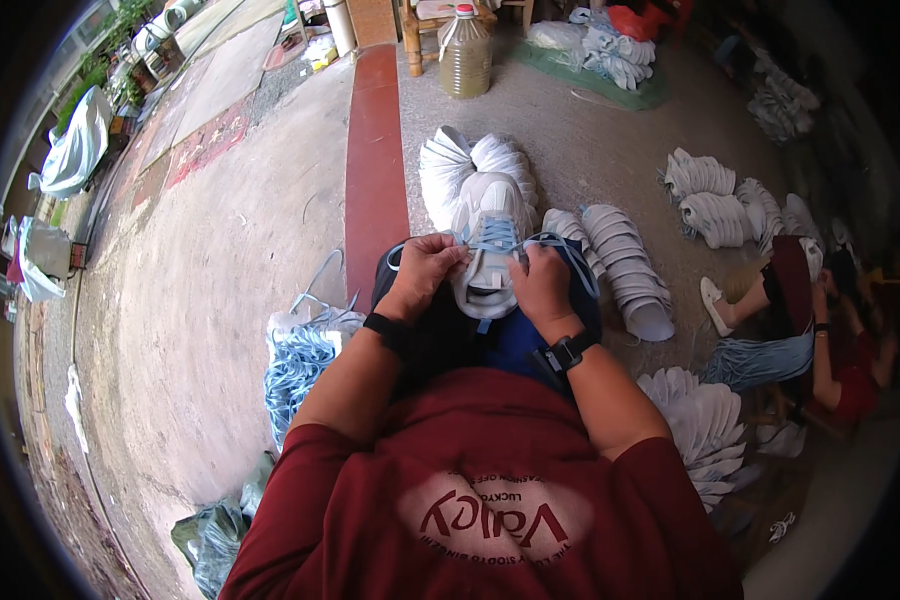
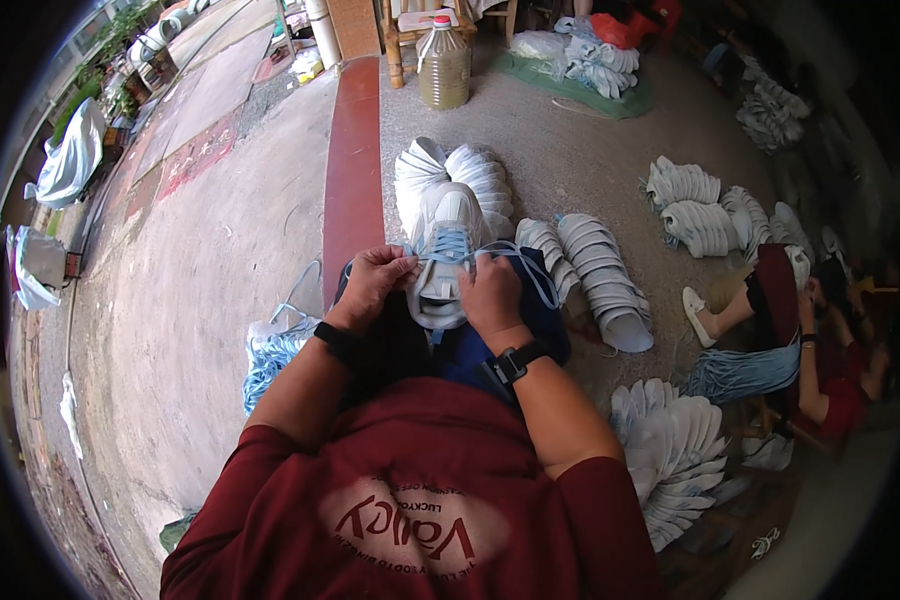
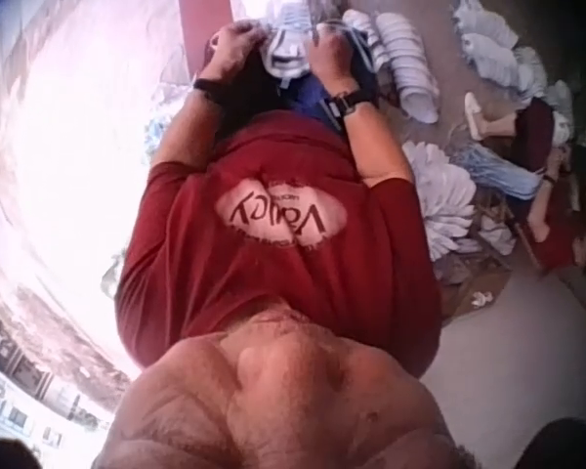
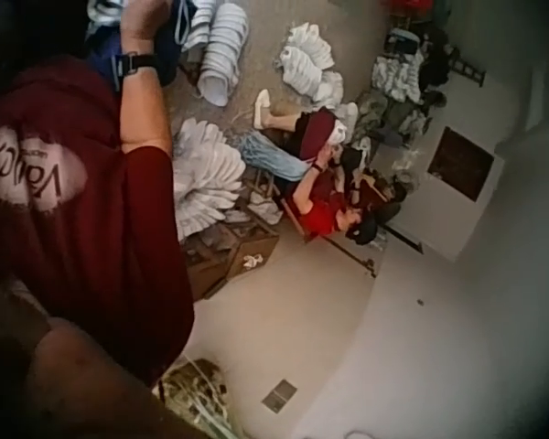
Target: Lacing or inserting straps into shoe upper components during manufacturing.
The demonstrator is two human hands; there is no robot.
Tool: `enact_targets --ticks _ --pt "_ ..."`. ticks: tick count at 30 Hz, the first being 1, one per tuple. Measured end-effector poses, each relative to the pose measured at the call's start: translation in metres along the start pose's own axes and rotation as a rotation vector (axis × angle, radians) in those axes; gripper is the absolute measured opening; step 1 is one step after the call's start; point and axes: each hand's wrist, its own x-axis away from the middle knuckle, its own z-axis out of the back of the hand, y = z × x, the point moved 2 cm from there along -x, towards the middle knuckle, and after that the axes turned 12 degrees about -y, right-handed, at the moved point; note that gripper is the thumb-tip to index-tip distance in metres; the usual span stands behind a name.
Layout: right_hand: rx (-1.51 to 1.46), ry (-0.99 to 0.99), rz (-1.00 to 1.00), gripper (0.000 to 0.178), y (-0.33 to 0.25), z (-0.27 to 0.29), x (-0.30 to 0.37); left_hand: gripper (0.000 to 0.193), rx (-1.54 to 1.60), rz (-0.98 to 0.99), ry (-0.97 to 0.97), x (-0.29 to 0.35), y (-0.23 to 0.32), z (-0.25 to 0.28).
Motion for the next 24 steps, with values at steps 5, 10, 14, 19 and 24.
enact_targets --ticks 5,10,14,19,24 --pt "0.110 -0.151 0.090 0.015 -0.003 -0.002 0.000 0.010 0.022 -0.021 0.020 -0.008 -0.010 0.007" --pt "-0.069 0.059 0.160 0.007 0.010 -0.003 0.001 0.013 -0.166 0.001 -0.035 -0.014 -0.015 0.010" --pt "0.033 0.022 0.120 0.006 -0.005 0.004 0.001 0.017 -0.567 -0.045 0.043 -0.021 -0.020 0.008" --pt "-0.158 -0.065 0.441 0.005 -0.040 0.011 -0.009 0.020 -0.688 -0.026 0.151 -0.024 -0.020 0.009" --pt "-0.143 -0.088 0.354 0.006 -0.027 -0.009 -0.020 0.018 -1.146 -0.291 0.158 -0.007 0.005 -0.017"
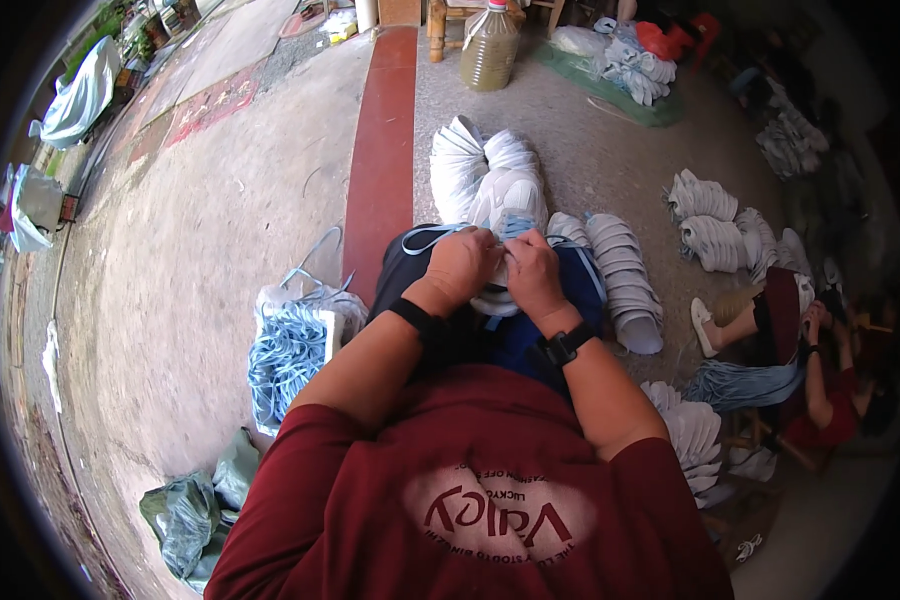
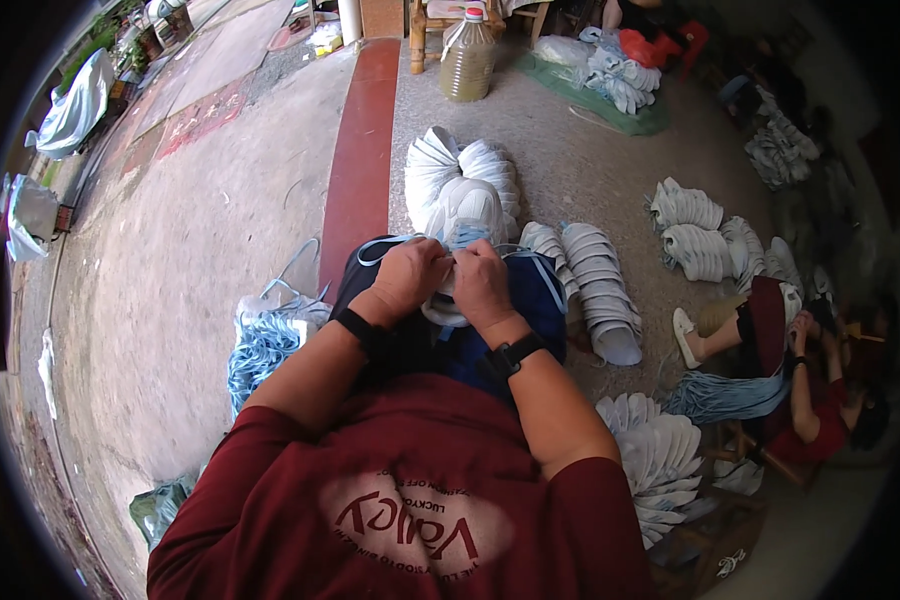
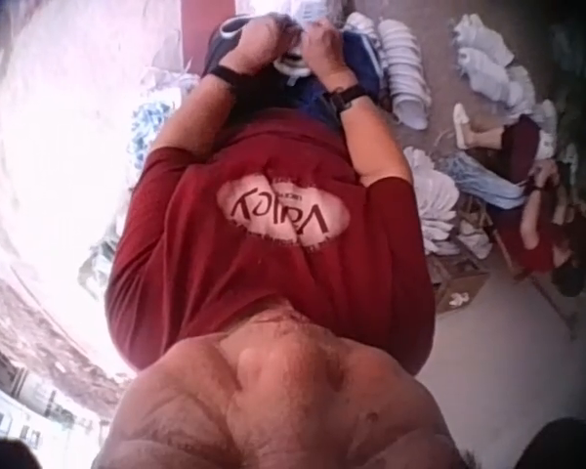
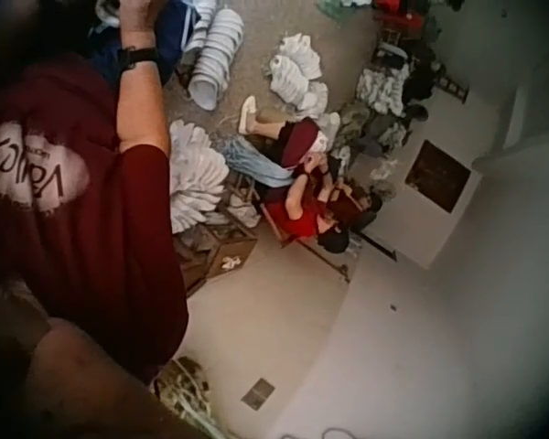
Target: Lacing or inserting straps into shoe upper components during manufacturing.
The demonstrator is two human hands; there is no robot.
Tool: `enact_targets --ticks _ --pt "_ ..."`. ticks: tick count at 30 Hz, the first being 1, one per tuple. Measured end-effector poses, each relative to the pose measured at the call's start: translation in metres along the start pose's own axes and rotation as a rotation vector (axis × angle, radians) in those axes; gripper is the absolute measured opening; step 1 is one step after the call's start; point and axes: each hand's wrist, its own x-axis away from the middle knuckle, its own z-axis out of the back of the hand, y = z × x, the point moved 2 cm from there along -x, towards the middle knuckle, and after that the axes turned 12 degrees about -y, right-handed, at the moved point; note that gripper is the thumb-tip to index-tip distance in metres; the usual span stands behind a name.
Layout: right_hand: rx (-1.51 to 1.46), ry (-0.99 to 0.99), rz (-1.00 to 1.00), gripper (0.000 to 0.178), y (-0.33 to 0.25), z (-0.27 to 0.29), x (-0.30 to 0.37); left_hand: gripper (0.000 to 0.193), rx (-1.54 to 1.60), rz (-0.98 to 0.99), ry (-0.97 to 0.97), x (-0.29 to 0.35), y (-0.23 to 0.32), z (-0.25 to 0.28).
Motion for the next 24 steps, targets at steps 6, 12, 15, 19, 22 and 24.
enact_targets --ticks 6,12,15,19,22,24 --pt "-0.056 -0.005 -0.002 0.006 -0.007 0.002 0.000 0.019 -0.293 -0.151 -0.179 0.011 0.003 0.001" --pt "0.144 -0.040 -0.006 0.004 -0.015 -0.008 -0.006 0.023 0.316 0.195 -0.116 0.008 -0.023 -0.002" --pt "0.215 -0.056 0.004 0.005 -0.013 -0.007 -0.006 0.024 0.393 0.189 -0.156 0.005 -0.029 -0.006" --pt "-0.297 -0.072 0.055 0.004 -0.020 0.033 0.015 0.018 0.741 0.216 -0.254 0.012 -0.029 0.000" --pt "-0.891 -0.132 -0.049 0.010 -0.012 0.078 0.047 0.012 0.807 0.188 -0.157 0.010 -0.019 0.008" --pt "-1.383 0.052 -0.119 0.014 -0.010 0.089 0.067 0.011 0.630 -0.043 -0.093 0.003 -0.002 0.000"
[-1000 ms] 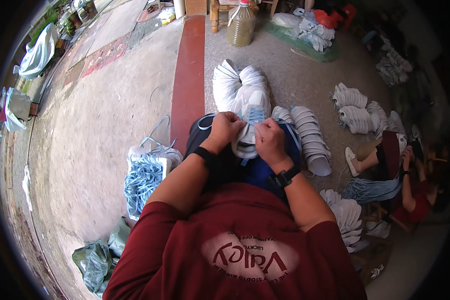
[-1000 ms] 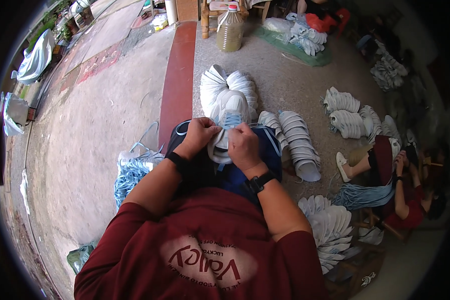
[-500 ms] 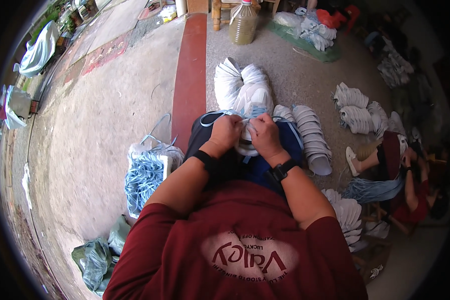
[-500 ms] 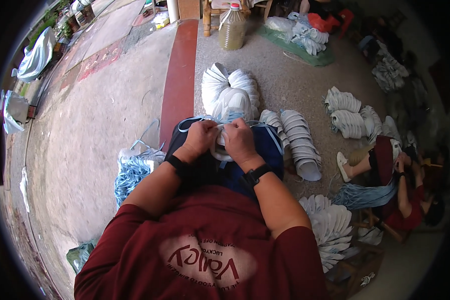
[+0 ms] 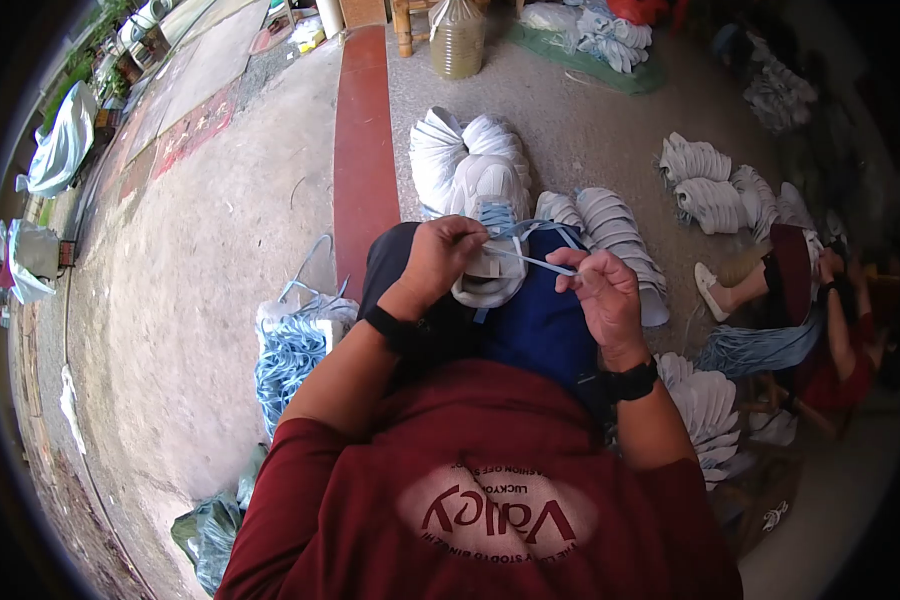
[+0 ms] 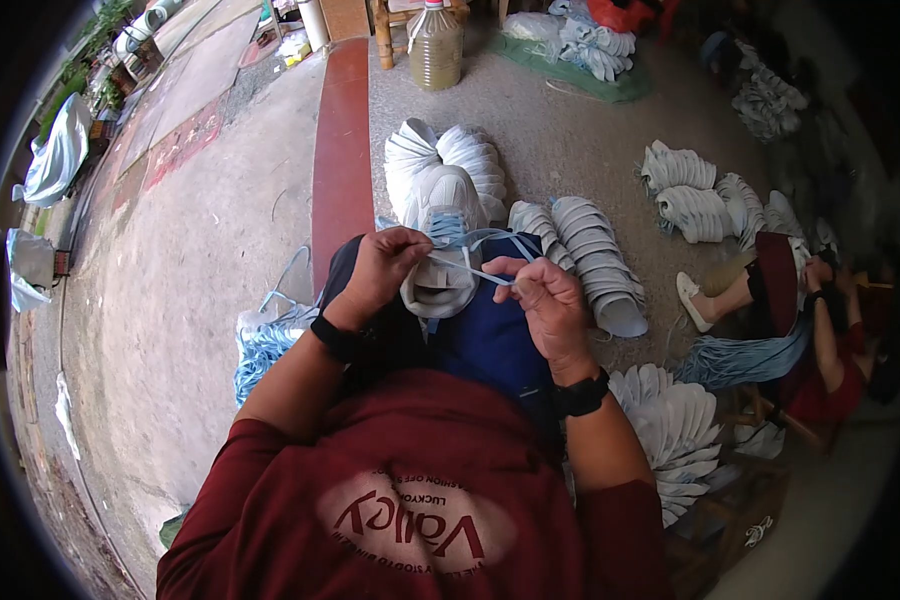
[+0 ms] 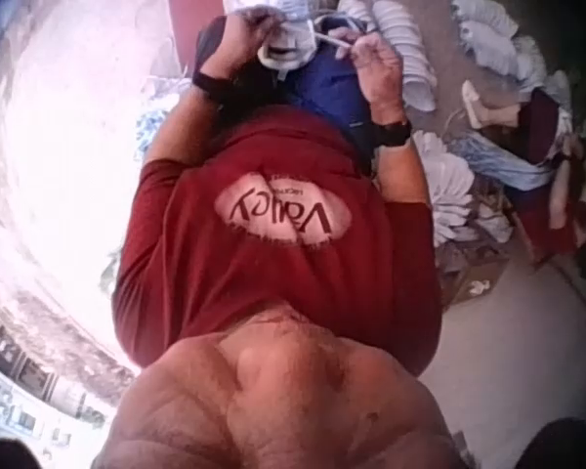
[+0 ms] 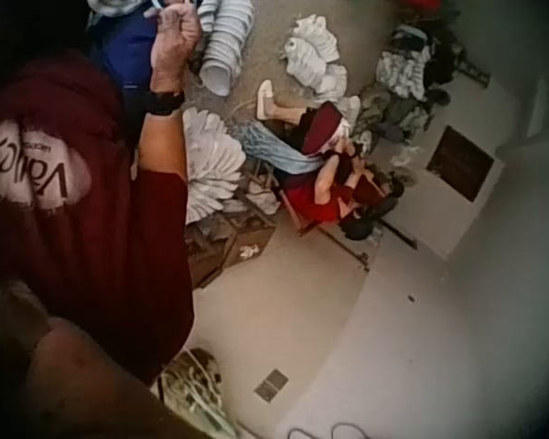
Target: Lacing or inserting straps into shoe upper components during manufacturing.
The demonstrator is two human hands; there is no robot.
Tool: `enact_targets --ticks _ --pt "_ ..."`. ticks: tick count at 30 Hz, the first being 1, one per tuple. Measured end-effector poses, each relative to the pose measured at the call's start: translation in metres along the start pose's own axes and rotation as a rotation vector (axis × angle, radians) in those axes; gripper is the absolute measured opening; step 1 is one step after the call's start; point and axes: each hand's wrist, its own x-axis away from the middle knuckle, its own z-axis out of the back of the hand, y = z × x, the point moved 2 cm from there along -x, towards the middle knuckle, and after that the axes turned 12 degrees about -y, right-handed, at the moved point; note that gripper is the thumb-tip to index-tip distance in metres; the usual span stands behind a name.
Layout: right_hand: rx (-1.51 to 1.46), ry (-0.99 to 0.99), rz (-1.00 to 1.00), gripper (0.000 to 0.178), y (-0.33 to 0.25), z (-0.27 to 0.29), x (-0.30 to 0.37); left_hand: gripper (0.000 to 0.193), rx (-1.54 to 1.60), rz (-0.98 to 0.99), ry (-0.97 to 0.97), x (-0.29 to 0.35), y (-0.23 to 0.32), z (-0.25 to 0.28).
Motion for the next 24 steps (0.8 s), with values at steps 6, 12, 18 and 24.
enact_targets --ticks 6,12,18,24 --pt "-0.075 0.028 -0.010 0.017 0.015 0.005 0.008 0.004 -1.112 -0.177 -0.219 -0.024 0.010 -0.040" --pt "-0.038 0.121 -0.001 0.016 0.031 0.023 0.010 0.006 -1.117 -0.100 -0.181 -0.023 0.024 -0.060" --pt "0.075 0.630 0.180 0.013 0.024 0.127 0.078 0.008 -1.315 -0.057 -0.259 0.019 0.044 0.000" --pt "0.060 1.080 0.043 0.011 0.003 0.217 0.210 0.009 -1.378 0.778 0.166 0.198 -0.043 0.218"
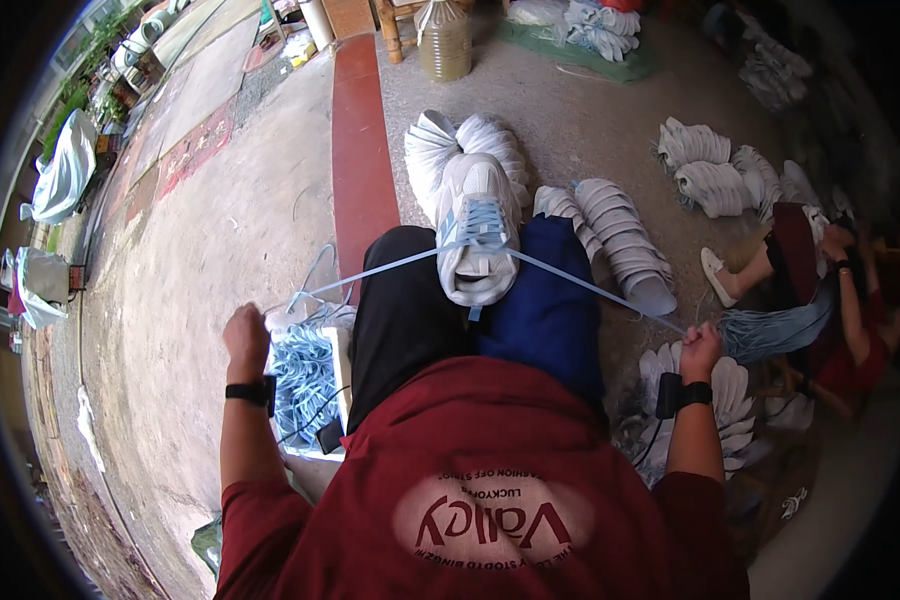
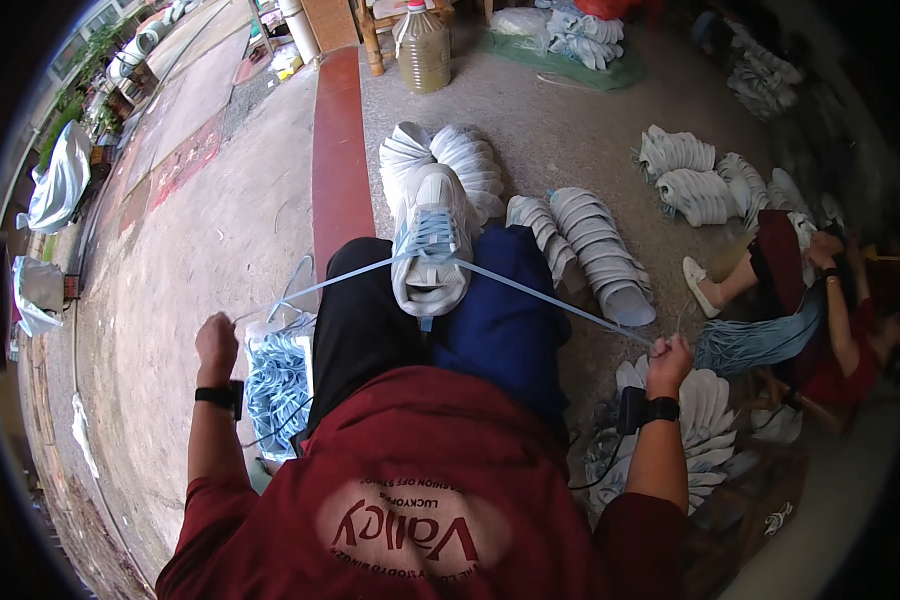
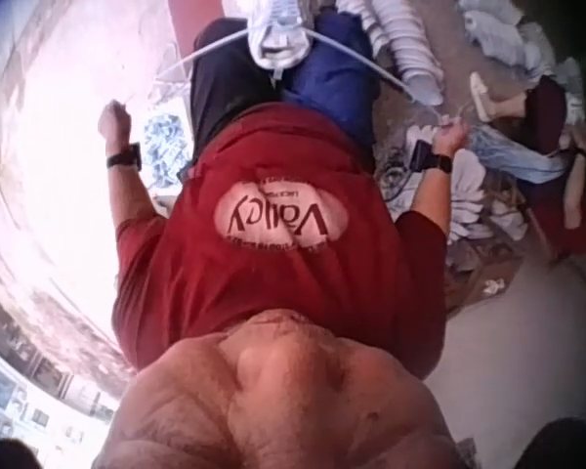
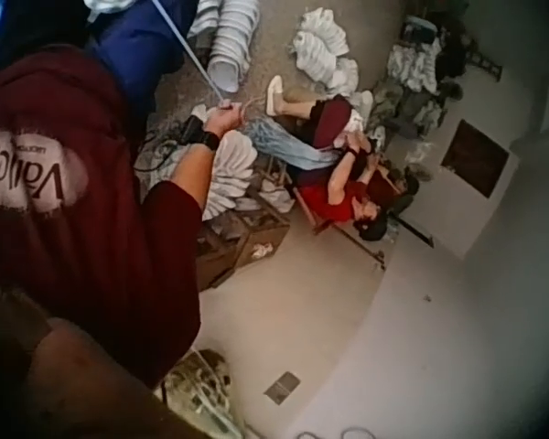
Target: Lacing or inserting straps into shoe upper components during manufacturing.
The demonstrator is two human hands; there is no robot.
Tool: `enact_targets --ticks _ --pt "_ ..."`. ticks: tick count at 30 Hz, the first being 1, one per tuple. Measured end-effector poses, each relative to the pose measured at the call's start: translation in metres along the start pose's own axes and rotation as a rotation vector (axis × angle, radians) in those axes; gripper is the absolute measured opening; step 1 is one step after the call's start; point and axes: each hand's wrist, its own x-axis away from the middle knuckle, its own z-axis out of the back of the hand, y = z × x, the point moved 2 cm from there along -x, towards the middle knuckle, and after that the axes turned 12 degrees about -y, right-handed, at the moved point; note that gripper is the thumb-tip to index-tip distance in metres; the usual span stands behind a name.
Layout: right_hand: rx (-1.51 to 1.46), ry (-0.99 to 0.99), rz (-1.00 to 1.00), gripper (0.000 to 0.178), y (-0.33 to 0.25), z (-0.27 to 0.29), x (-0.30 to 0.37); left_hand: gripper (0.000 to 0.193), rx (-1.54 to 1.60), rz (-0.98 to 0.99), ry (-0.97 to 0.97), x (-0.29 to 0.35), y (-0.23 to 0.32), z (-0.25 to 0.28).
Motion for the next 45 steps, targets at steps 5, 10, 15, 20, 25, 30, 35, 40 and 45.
enact_targets --ticks 5,10,15,20,25,30,35,40,45 --pt "0.904 -0.401 0.073 0.014 0.030 -0.068 -0.013 0.009 0.265 -0.050 0.011 0.008 0.049 -0.004" --pt "1.089 -0.784 0.372 0.023 0.014 -0.243 0.044 0.012 0.490 -0.421 0.156 -0.002 0.157 0.027" --pt "1.170 -0.978 0.587 0.031 0.026 -0.294 0.072 0.013 0.601 -0.732 0.207 -0.007 0.230 0.059" --pt "1.222 -1.011 0.388 0.017 0.029 -0.296 0.070 0.019 0.748 -0.879 -0.055 -0.004 0.262 0.059" --pt "1.150 -1.047 0.590 0.006 0.010 -0.276 0.061 0.007 0.872 -0.887 -0.035 -0.011 0.235 0.074" --pt "1.050 -0.949 0.320 0.008 -0.013 -0.210 0.036 0.003 1.226 -0.672 -0.232 -0.023 0.167 0.035" --pt "1.068 -0.832 0.201 0.011 -0.038 -0.139 0.019 0.004 1.303 -0.381 -0.247 -0.020 0.086 0.007" --pt "1.137 -0.695 0.155 0.013 -0.043 -0.068 0.004 0.004 1.270 -0.179 -0.344 -0.008 0.039 -0.011" --pt "1.096 -0.595 0.045 0.011 -0.035 -0.023 0.004 0.004 1.210 -0.117 -0.361 -0.002 0.014 -0.044"
